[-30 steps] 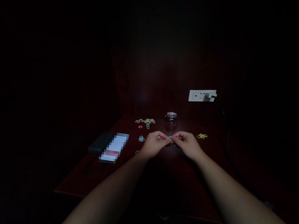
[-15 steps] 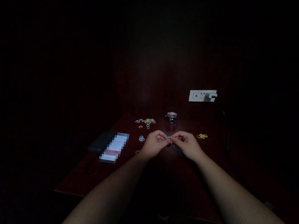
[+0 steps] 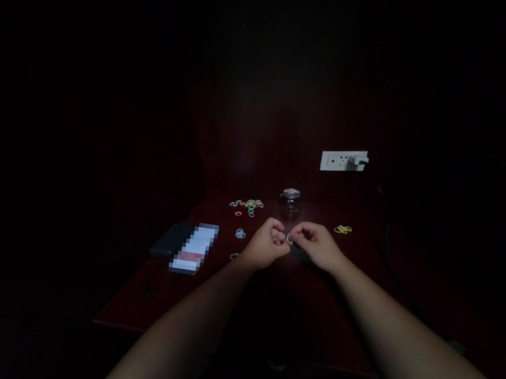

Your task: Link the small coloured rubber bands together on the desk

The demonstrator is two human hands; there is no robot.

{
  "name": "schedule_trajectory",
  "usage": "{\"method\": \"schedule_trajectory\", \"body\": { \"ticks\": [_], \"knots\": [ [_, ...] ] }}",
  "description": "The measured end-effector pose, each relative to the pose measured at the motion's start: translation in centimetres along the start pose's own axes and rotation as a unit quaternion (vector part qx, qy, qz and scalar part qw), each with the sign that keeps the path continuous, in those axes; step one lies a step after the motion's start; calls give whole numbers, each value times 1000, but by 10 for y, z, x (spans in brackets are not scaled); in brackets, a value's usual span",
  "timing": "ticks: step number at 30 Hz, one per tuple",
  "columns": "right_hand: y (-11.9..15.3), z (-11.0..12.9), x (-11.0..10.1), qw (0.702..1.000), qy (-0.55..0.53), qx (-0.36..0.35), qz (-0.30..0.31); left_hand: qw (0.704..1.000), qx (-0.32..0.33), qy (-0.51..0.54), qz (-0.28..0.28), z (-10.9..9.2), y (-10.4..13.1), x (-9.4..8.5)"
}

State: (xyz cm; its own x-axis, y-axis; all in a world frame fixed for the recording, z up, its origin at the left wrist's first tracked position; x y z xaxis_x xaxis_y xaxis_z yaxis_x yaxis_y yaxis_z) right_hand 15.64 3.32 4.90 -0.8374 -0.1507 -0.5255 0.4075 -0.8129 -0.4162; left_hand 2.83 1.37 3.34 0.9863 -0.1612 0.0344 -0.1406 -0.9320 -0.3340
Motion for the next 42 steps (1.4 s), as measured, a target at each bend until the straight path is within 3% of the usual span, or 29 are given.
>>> {"method": "schedule_trajectory", "body": {
  "ticks": [12, 18, 23, 26, 32, 42],
  "knots": [
    [-2, -8, -15, 992, -73, 52, -85, 999, -7, 22, 49, 4, -2, 2],
    [-2, -7, -4, 999, -40, 12, 10, 998, -10, 10, 63, 6, 0, 3],
    [-3, -12, -14, 994, -75, 48, -70, 998, -16, 10, 65, 3, 0, 6],
    [-2, -14, -16, 991, -79, 64, -87, 998, -13, 5, 66, 0, 0, 7],
    [0, -5, -2, 1000, -13, 22, 9, 998, 11, -50, 35, 1, 1, 2],
    [0, -2, 2, 999, -30, 3, 43, 996, 70, -54, -3, -9, 0, -3]
  ]
}}
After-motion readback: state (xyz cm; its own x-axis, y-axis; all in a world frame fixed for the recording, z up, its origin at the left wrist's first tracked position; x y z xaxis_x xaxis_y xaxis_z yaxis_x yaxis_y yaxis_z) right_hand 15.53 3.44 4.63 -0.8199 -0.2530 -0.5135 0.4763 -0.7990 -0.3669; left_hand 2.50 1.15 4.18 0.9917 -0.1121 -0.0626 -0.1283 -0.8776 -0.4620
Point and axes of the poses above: each hand's wrist, its own y-axis away from the middle knuckle, its own x-axis out of the palm, z = x × y, the point moved 5 cm from there along -y, towards the middle knuckle, and after that the axes turned 12 degrees about y, right-handed, at the moved point
